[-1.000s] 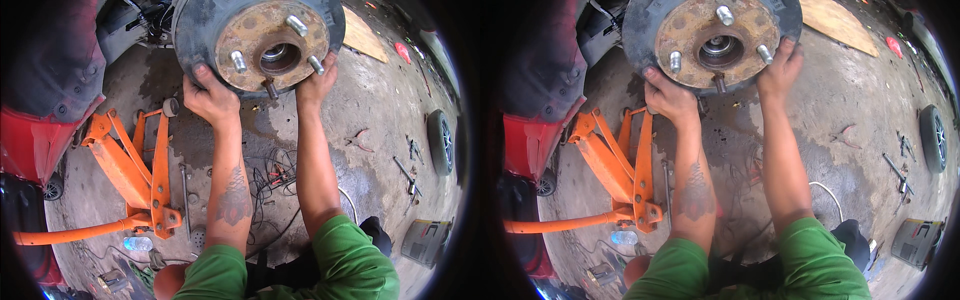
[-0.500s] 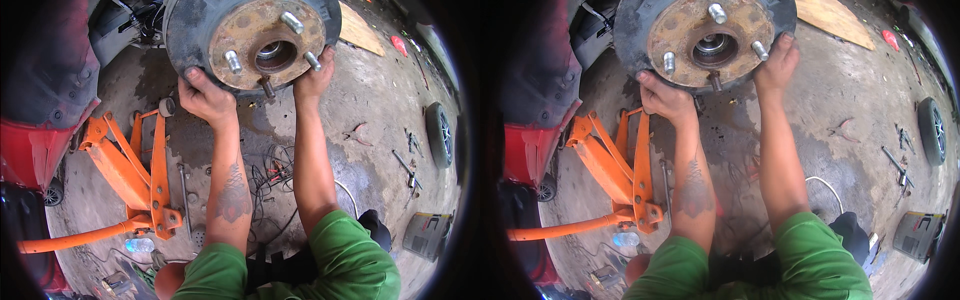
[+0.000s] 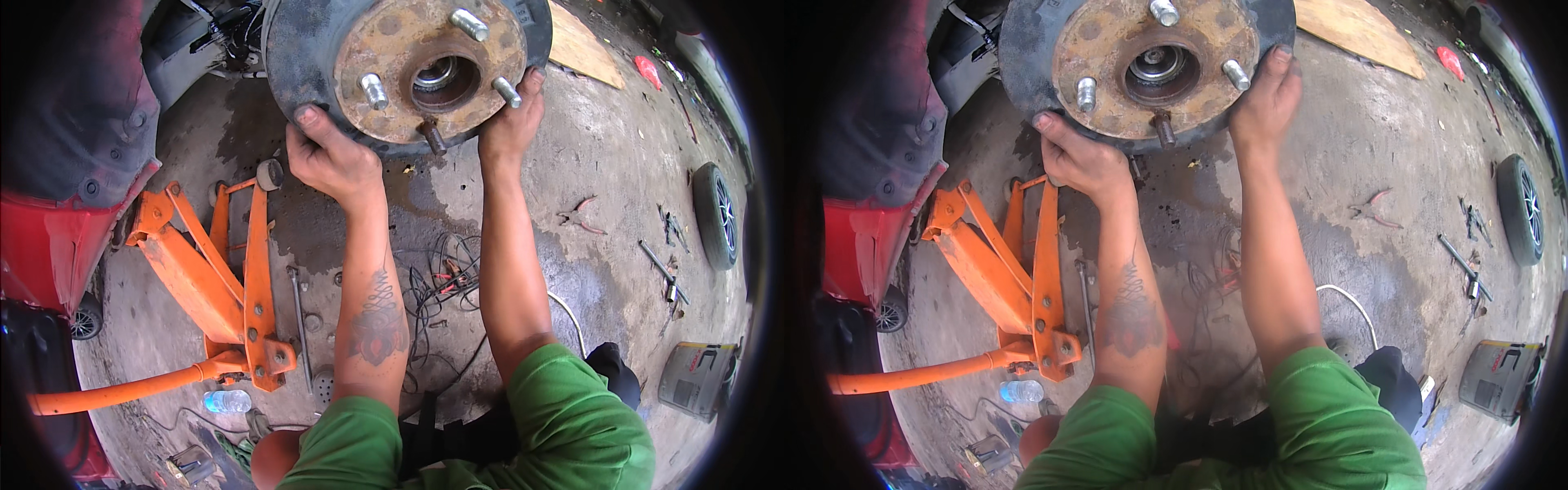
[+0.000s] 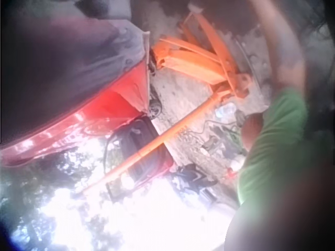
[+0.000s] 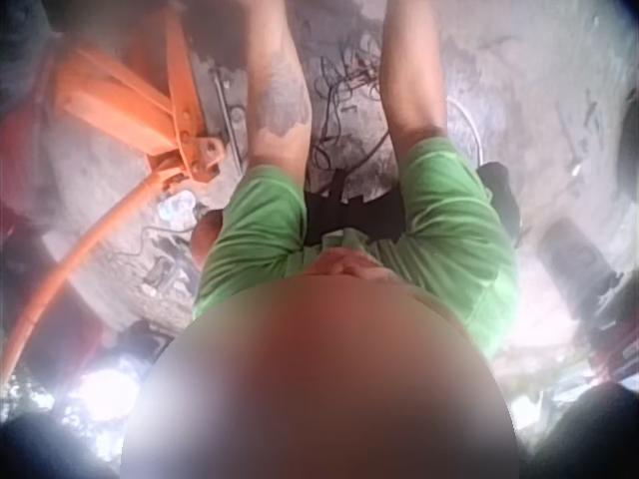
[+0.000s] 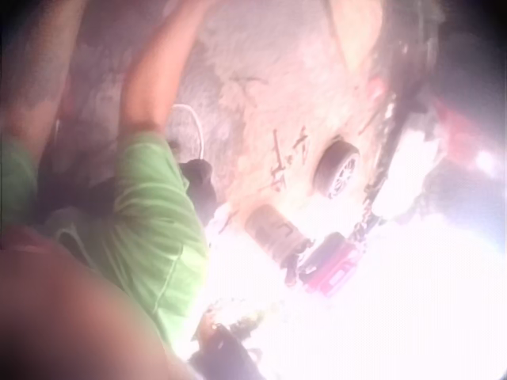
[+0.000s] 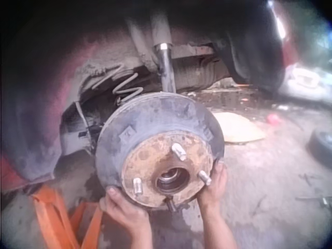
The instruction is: The person removes the brake drum from a car's wheel hub, uses a hammer to loosen it, and then reattaches it. They also use a wrench to tighten bolts on the brake assembly.
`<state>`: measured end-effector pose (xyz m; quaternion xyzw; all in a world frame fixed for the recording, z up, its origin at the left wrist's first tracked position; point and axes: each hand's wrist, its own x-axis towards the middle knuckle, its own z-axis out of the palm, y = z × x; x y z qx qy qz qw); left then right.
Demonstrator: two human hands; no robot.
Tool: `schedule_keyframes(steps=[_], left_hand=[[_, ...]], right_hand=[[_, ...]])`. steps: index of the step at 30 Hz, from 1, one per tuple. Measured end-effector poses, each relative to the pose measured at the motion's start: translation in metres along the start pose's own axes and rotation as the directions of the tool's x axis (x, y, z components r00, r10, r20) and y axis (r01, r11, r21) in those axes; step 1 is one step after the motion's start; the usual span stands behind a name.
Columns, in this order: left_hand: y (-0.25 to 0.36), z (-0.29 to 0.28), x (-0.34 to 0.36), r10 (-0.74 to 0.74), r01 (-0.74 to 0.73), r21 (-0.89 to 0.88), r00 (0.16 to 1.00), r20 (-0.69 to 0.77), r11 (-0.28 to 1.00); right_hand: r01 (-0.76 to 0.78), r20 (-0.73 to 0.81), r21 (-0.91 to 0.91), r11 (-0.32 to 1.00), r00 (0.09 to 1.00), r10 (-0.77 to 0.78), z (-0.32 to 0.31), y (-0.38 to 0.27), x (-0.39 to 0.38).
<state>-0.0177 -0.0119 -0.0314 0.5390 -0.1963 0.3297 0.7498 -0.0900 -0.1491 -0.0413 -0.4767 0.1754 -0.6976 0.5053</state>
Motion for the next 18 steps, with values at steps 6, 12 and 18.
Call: schedule_keyframes(steps=[6,12,18], left_hand=[[-0.006,0.011,0.003,0.099,-0.105,-0.117,0.993,-0.056,0.988],[0.007,-0.014,0.008,0.04,-0.057,0.139,0.992,0.119,0.989],[0.018,-0.01,0.018,-0.002,-0.007,0.269,1.0,0.031,0.963]], right_hand=[[0.063,0.098,0.064,0.996,0.993,-0.069,-0.001,-0.001,0.002],[0.04,0.139,-0.374,0.927,0.99,0.013,-0.018,-0.026,0.02],[0.162,0.163,-0.439,0.883,0.982,-0.099,-0.01,-0.043,0.045]])
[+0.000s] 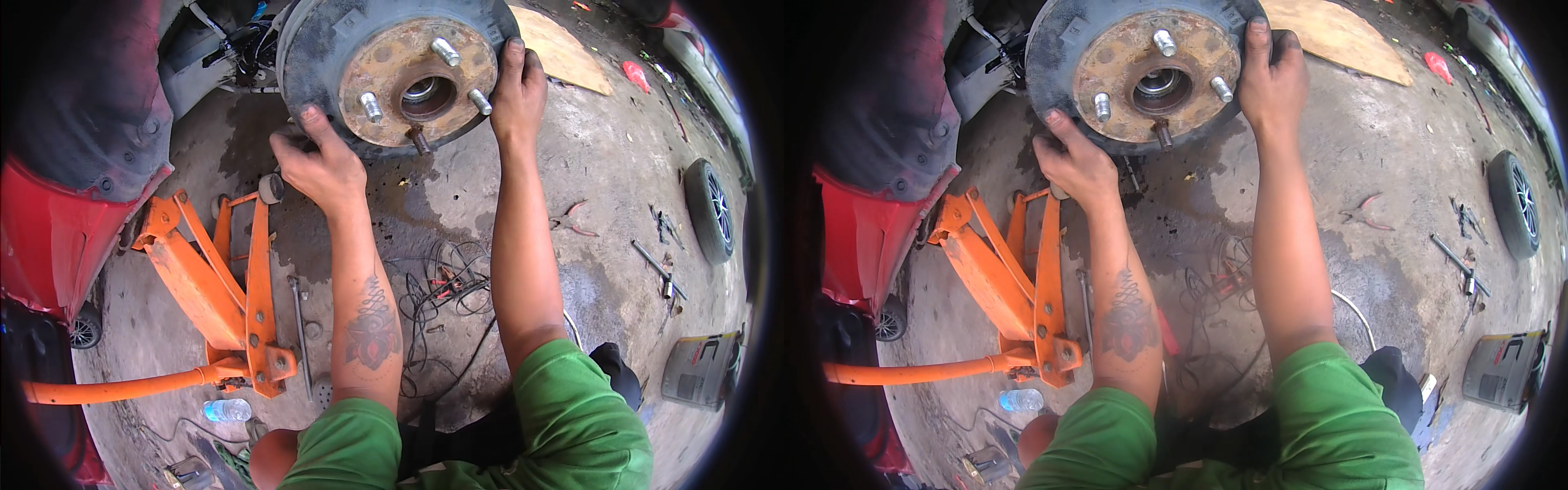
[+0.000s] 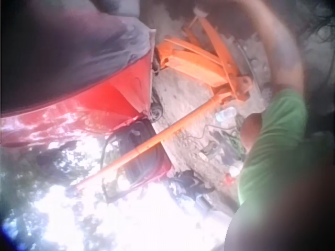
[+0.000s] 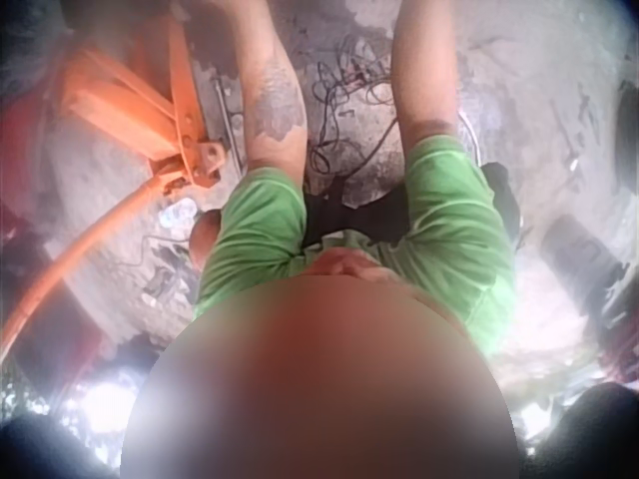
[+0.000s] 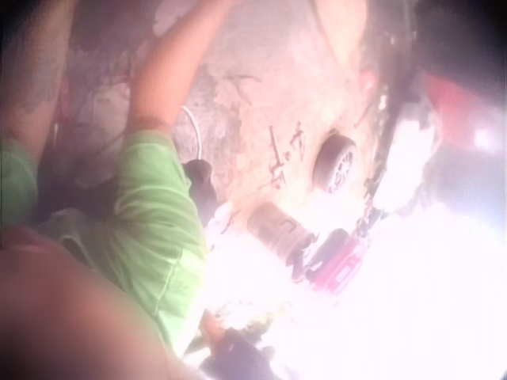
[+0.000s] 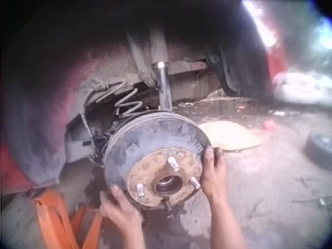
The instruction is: The person removes the brake drum from a car's wheel hub, uses a hammer to loosen it, and then reattaches it. They also use a wrench to tighten bolts on the brake assembly.
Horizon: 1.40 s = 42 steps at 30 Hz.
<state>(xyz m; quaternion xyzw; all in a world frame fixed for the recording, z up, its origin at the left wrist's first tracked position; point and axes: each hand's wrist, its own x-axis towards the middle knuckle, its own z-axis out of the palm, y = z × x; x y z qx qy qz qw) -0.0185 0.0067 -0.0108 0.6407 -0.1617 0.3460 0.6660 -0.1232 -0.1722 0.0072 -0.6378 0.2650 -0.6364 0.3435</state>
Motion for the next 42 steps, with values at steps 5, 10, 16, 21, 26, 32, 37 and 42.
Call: schedule_keyframes(steps=[5,10,16,21,26,32,37,42], left_hand=[[0.012,-0.001,0.012,0.068,-0.067,-0.048,0.997,0.025,0.997],[0.011,0.001,0.022,0.117,-0.12,0.053,0.992,0.048,0.991],[0.0,0.007,0.018,0.138,-0.139,-0.103,0.99,-0.017,0.985],[0.001,0.005,0.016,0.113,-0.108,-0.085,0.992,0.057,0.991],[-0.001,0.007,0.016,0.09,-0.081,-0.16,0.995,0.05,0.984],[-0.008,0.016,0.016,0.146,-0.154,-0.25,0.988,-0.048,0.956],[-0.005,0.017,0.017,0.143,-0.151,-0.326,0.989,-0.046,0.933],[-0.002,0.012,0.015,0.119,-0.109,-0.286,0.993,0.017,0.952]], right_hand=[[0.087,-0.031,0.095,0.992,0.996,-0.084,0.003,-0.011,0.017],[0.076,-0.02,0.066,0.995,0.997,-0.074,0.006,-0.011,0.029],[0.083,-0.076,0.212,0.974,0.995,-0.069,0.01,-0.002,0.028],[0.077,0.031,0.089,0.993,0.996,-0.08,0.005,0.0,0.032],[0.031,-0.025,0.284,0.958,0.999,-0.024,0.006,0.006,0.036],[0.092,-0.061,0.231,0.969,0.995,-0.08,0.007,0.008,0.033],[0.102,-0.045,0.296,0.95,0.995,-0.093,0.007,-0.006,0.032],[-0.041,0.089,0.225,0.974,0.996,0.022,0.002,-0.006,0.036]])
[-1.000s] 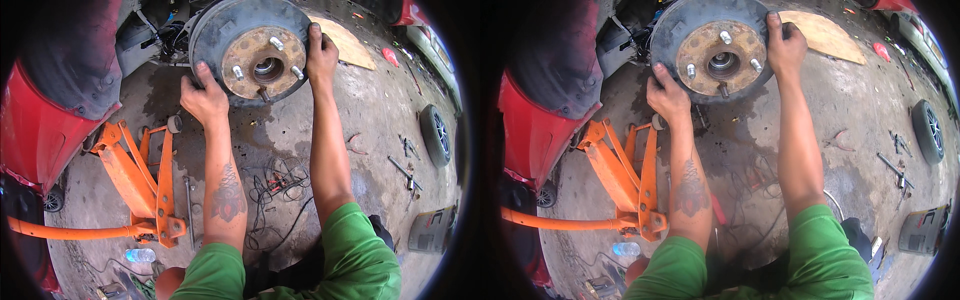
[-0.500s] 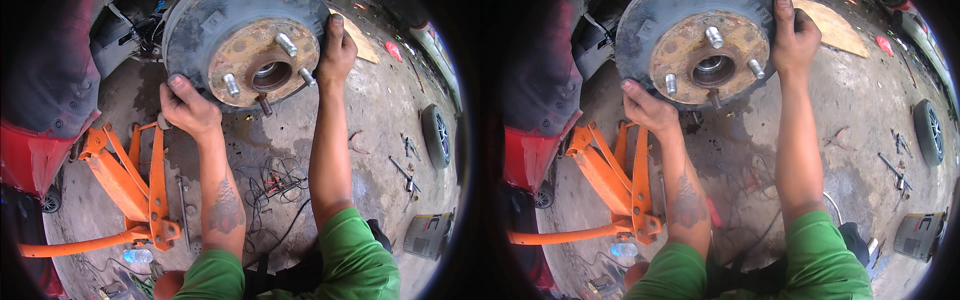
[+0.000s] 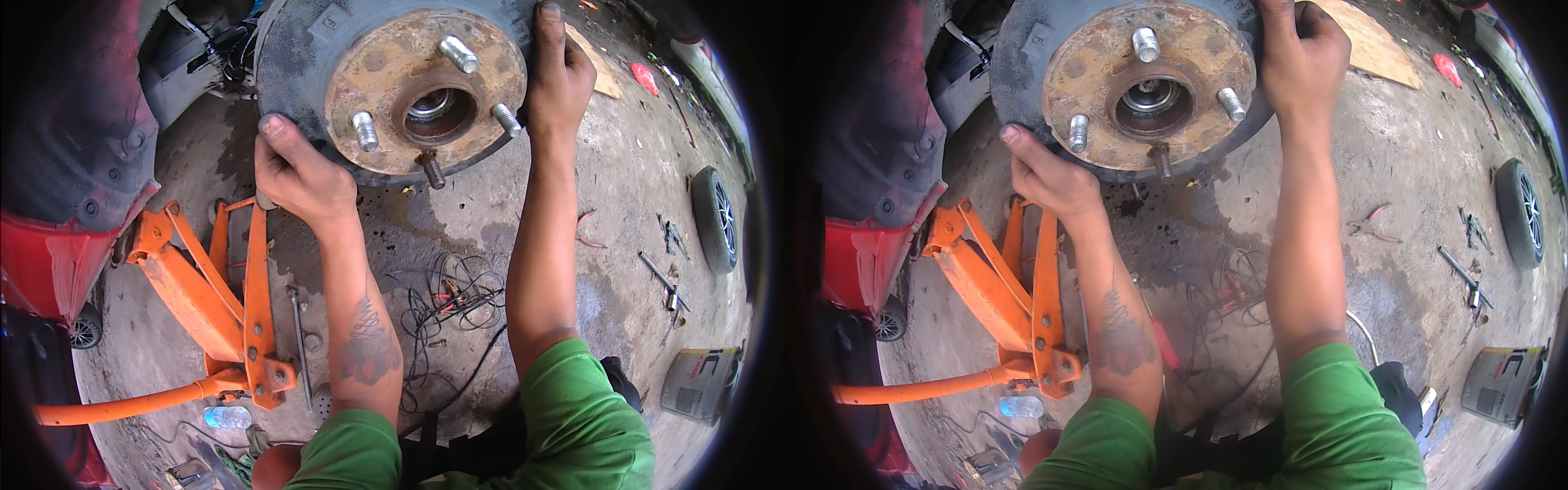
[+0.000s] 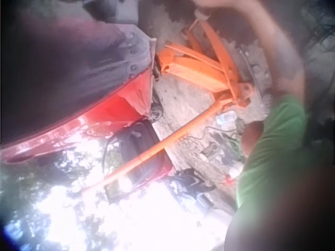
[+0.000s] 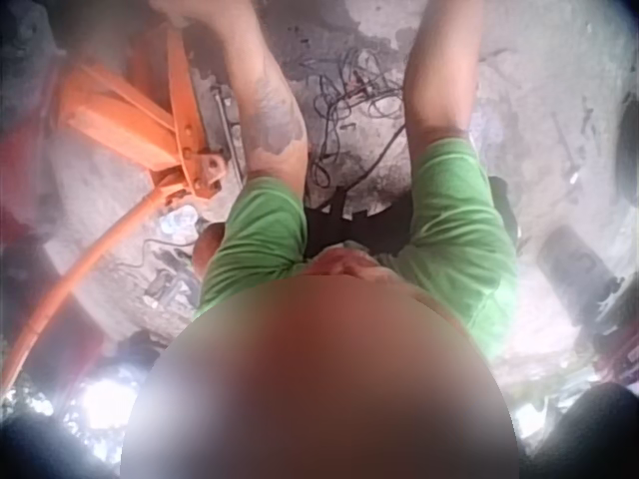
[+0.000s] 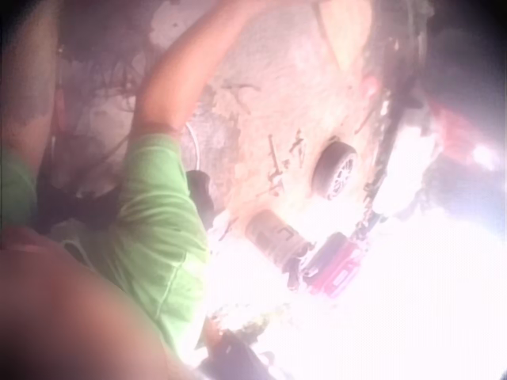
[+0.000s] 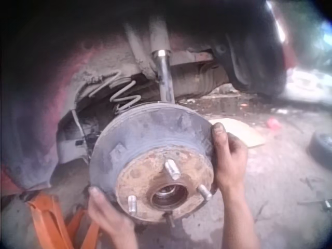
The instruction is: The person removes the brake drum from a car's wheel hub, uses a hammer to loosen it, and then reattaches it. They also use a wrench to tighten bolts on the brake assembly.
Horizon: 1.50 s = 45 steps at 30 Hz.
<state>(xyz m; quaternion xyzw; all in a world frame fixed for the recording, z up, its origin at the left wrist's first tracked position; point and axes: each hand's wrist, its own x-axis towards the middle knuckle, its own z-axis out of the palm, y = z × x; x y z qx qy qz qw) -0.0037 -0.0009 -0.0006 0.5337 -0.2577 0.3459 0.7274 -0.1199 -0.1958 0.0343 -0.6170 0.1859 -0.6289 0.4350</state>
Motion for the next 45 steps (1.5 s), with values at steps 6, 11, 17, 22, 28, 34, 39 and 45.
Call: schedule_keyframes(steps=[6,11,17,22,28,34,39,45], left_hand=[[-0.007,0.004,0.0,0.099,-0.104,-0.085,0.993,-0.06,0.991],[0.003,-0.001,0.003,0.03,-0.031,-0.009,0.999,-0.022,0.999],[0.004,-0.006,-0.001,-0.024,0.025,0.034,0.999,-0.021,0.999],[0.001,0.002,0.003,0.055,-0.057,-0.039,0.997,-0.052,0.998],[0.022,-0.022,-0.021,-0.087,0.087,-0.038,0.996,-0.024,0.996],[0.014,-0.055,-0.068,0.045,-0.035,-0.224,0.998,0.039,0.974],[0.034,-0.055,-0.093,0.234,-0.229,-0.052,0.956,0.178,0.972],[0.041,-0.024,-0.104,0.29,-0.27,-0.107,0.908,0.301,0.957]], right_hand=[[0.02,-0.093,0.151,0.988,0.996,-0.006,-0.001,0.019,0.003],[0.129,-0.097,0.049,0.99,0.988,-0.123,-0.001,0.017,0.002],[0.008,-0.066,0.046,0.999,0.998,-0.005,-0.004,0.017,0.004],[0.089,-0.082,0.017,0.996,0.993,-0.087,0.005,0.005,-0.006],[0.02,-0.054,-0.024,1.0,0.998,-0.021,-0.028,-0.024,-0.028],[0.1,-0.027,0.758,0.644,0.992,-0.122,-0.058,-0.005,-0.082],[-0.068,-0.086,0.652,0.755,0.983,0.162,-0.096,0.004,-0.109],[-0.378,-0.214,0.425,0.823,0.841,0.496,-0.15,0.016,-0.092]])
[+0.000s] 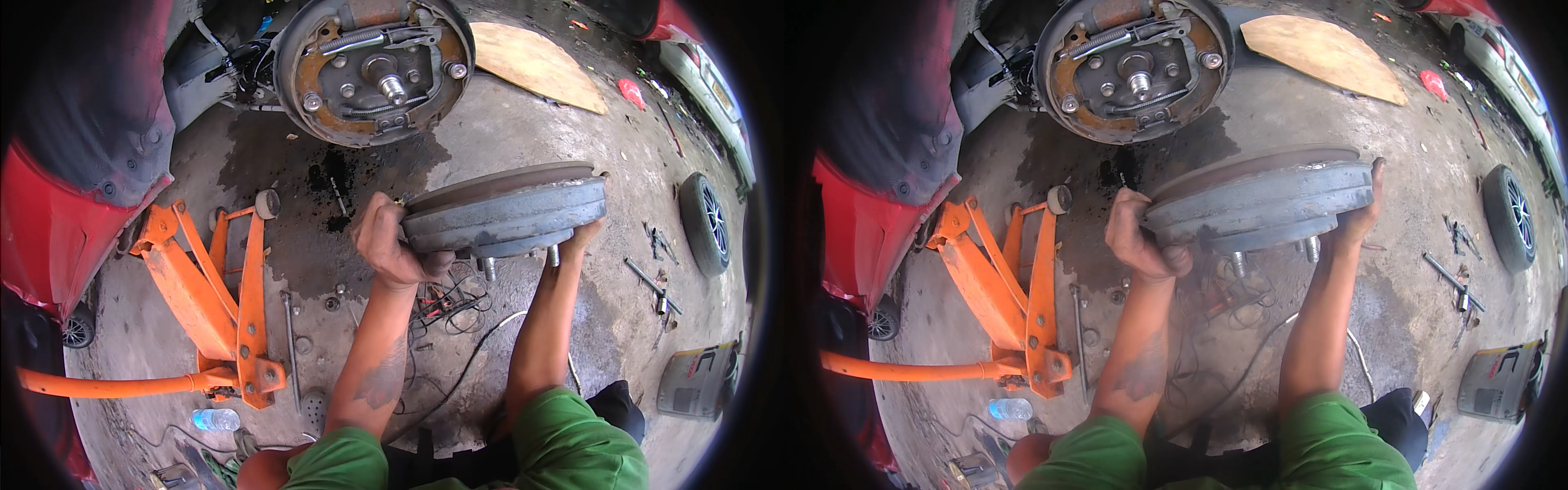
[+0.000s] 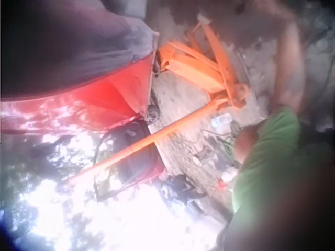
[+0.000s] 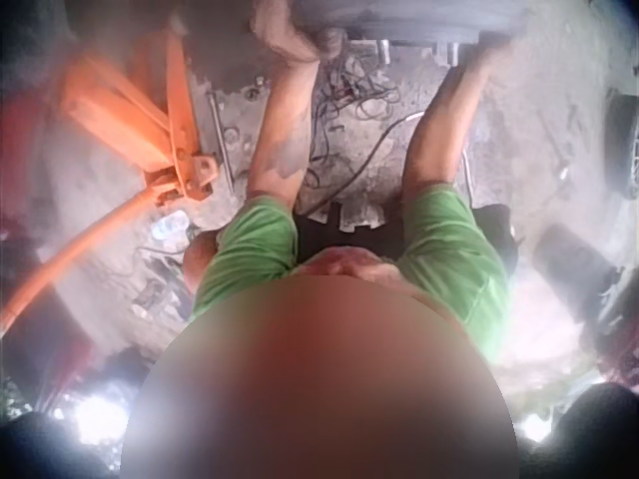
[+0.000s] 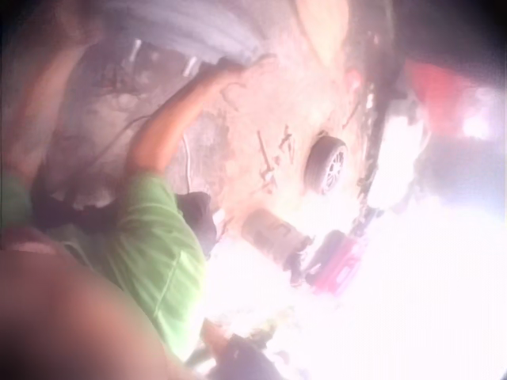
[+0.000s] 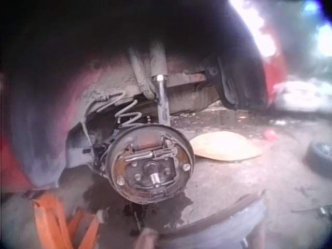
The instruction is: The person removes the brake drum from a car's wheel hub, uses a hammer to loosen it, and then reattaches it. They also use a wrench to tighten bolts on the brake assembly.
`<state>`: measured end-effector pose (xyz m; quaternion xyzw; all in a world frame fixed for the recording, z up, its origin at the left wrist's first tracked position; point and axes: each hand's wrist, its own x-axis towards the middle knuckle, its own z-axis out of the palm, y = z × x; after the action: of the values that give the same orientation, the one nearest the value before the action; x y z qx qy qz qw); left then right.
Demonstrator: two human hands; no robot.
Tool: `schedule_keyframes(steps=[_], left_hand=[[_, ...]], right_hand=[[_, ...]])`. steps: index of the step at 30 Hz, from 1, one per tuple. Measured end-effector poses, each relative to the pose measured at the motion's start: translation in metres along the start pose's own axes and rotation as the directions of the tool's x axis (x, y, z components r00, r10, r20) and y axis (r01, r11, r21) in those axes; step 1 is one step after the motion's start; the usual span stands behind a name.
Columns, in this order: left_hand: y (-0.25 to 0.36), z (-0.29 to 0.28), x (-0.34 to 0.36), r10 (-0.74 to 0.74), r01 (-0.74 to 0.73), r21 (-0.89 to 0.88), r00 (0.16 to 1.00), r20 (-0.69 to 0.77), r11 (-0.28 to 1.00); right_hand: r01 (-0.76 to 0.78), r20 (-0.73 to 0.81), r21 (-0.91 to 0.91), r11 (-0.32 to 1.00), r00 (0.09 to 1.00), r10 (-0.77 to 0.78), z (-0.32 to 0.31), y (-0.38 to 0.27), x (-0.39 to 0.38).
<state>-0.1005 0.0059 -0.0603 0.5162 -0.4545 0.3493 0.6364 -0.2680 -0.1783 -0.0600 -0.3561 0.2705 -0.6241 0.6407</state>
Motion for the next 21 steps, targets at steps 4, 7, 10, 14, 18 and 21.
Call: schedule_keyframes(steps=[4,7,10,14,18,21], left_hand=[[-0.012,0.027,-0.038,-0.169,0.171,-0.034,0.983,0.066,0.985],[-0.018,0.043,-0.083,-0.464,0.472,0.003,0.866,0.187,0.882],[-0.016,0.058,-0.131,-0.792,0.783,0.187,0.527,0.307,0.593],[-0.02,0.082,-0.198,-0.94,0.94,0.218,0.199,0.276,0.263],[-0.034,0.092,-0.225,-0.979,0.968,0.205,0.113,0.171,0.148],[-0.04,0.075,-0.179,-0.623,0.649,0.323,0.758,-0.194,0.689]], right_hand=[[-0.13,0.057,0.038,0.991,0.99,0.128,-0.016,-0.011,0.007],[0.032,0.048,-0.331,0.943,0.999,-0.017,-0.022,-0.02,0.011],[0.115,0.116,-0.606,0.787,0.992,-0.055,-0.026,-0.021,0.015],[0.09,0.108,-0.814,0.574,0.994,-0.002,-0.028,-0.002,0.025],[0.041,0.093,-0.933,0.356,0.987,0.13,-0.025,0.03,0.032],[0.127,0.144,-0.982,0.14,0.983,0.116,-0.024,0.063,0.022]])
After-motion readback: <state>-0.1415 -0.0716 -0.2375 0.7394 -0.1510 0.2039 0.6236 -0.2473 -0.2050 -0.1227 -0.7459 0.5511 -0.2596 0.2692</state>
